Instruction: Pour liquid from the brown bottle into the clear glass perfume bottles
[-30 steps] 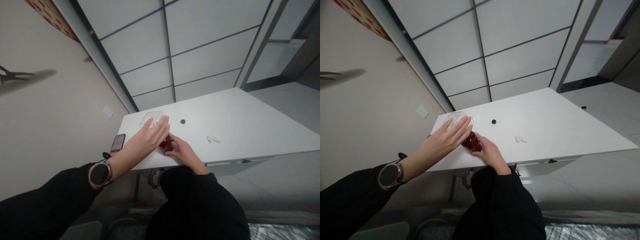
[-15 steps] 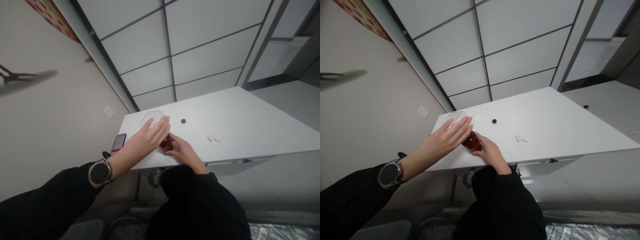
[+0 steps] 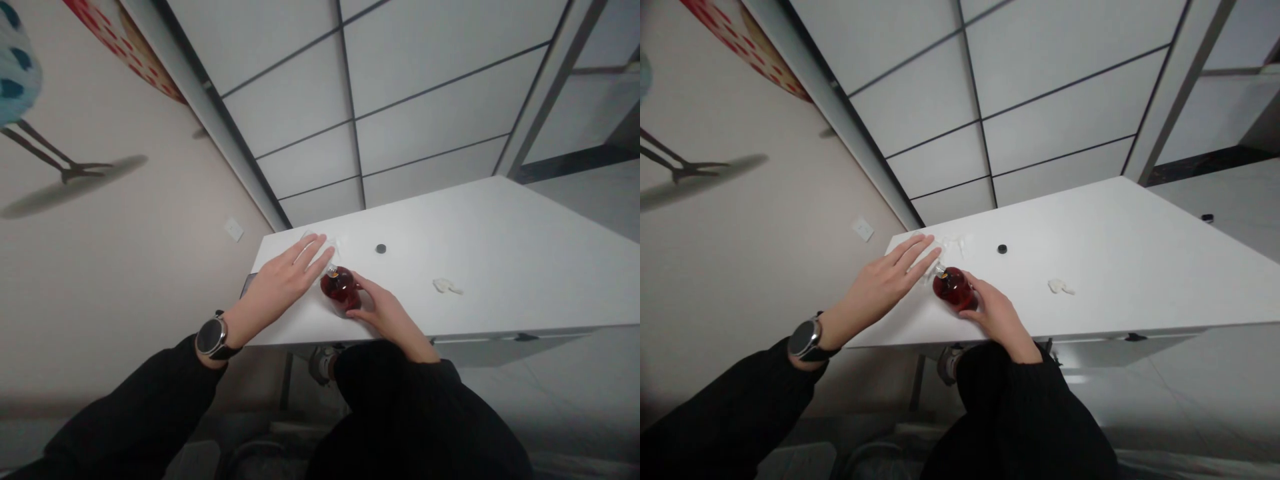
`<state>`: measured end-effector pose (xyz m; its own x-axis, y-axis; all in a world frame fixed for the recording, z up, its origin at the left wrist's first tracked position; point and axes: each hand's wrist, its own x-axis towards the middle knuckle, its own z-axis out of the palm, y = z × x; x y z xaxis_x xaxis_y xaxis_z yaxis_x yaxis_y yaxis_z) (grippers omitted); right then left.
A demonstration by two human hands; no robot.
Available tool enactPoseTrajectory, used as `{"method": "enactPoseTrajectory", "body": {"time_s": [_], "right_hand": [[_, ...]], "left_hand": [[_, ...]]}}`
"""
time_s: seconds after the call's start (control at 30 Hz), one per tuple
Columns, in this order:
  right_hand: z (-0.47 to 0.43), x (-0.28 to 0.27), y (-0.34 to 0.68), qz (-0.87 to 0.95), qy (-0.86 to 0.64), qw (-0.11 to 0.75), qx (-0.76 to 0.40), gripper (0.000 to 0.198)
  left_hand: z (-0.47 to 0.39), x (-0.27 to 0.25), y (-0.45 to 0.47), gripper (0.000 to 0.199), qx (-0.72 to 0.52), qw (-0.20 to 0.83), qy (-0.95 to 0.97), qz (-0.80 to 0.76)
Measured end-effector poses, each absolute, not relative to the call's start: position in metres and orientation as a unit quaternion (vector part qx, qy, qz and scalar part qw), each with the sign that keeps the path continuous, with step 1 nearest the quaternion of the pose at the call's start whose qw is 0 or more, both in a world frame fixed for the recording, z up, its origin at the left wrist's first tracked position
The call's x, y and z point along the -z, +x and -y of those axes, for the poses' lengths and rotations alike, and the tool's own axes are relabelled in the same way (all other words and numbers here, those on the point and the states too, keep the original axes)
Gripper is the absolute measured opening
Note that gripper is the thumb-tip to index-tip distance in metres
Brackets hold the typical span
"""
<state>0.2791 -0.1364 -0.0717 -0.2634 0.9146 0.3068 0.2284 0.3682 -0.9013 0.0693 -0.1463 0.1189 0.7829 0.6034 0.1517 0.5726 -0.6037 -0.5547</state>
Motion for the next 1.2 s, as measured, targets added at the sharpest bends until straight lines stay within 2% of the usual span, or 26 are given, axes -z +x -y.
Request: {"method": "enactPoseTrajectory", "body": {"time_s": [0.17, 0.3, 0.53, 0.63, 0.7, 0.8, 0.83, 0.97, 1.2], "right_hand": [[0.138, 0.068, 0.28, 0.692, -0.412, 0.447, -0.391, 0.091], [0.141, 0.059, 0.277, 0.684, -0.42, 0.437, -0.407, 0.091], [0.141, 0.063, 0.267, 0.663, -0.432, 0.446, -0.419, 0.092], [0.139, 0.065, 0.265, 0.658, -0.442, 0.448, -0.414, 0.09], [0.138, 0.064, 0.264, 0.658, -0.449, 0.449, -0.405, 0.085], [0.137, 0.062, 0.264, 0.654, -0.46, 0.452, -0.394, 0.08], [0.137, 0.062, 0.265, 0.652, -0.464, 0.453, -0.393, 0.08], [0.135, 0.064, 0.272, 0.635, -0.481, 0.463, -0.389, 0.082], [0.129, 0.071, 0.287, 0.6, -0.505, 0.494, -0.377, 0.08]], "left_hand": [[0.139, -0.099, 0.051, 0.07, 0.042, 0.202, -0.899, 0.386], [0.135, -0.085, 0.04, 0.082, 0.148, 0.125, -0.88, 0.434], [0.114, -0.062, 0.025, 0.079, 0.359, -0.052, -0.745, 0.56], [0.095, -0.047, 0.025, 0.076, 0.403, -0.118, -0.7, 0.577], [0.084, -0.039, 0.028, 0.083, 0.407, -0.139, -0.694, 0.577], [0.071, -0.031, 0.036, 0.107, 0.397, -0.141, -0.72, 0.551], [0.069, -0.03, 0.039, 0.107, 0.388, -0.135, -0.733, 0.542], [0.064, -0.025, 0.046, 0.084, 0.33, -0.12, -0.763, 0.543], [0.06, -0.022, 0.049, 0.081, 0.217, -0.039, -0.808, 0.546]]}}
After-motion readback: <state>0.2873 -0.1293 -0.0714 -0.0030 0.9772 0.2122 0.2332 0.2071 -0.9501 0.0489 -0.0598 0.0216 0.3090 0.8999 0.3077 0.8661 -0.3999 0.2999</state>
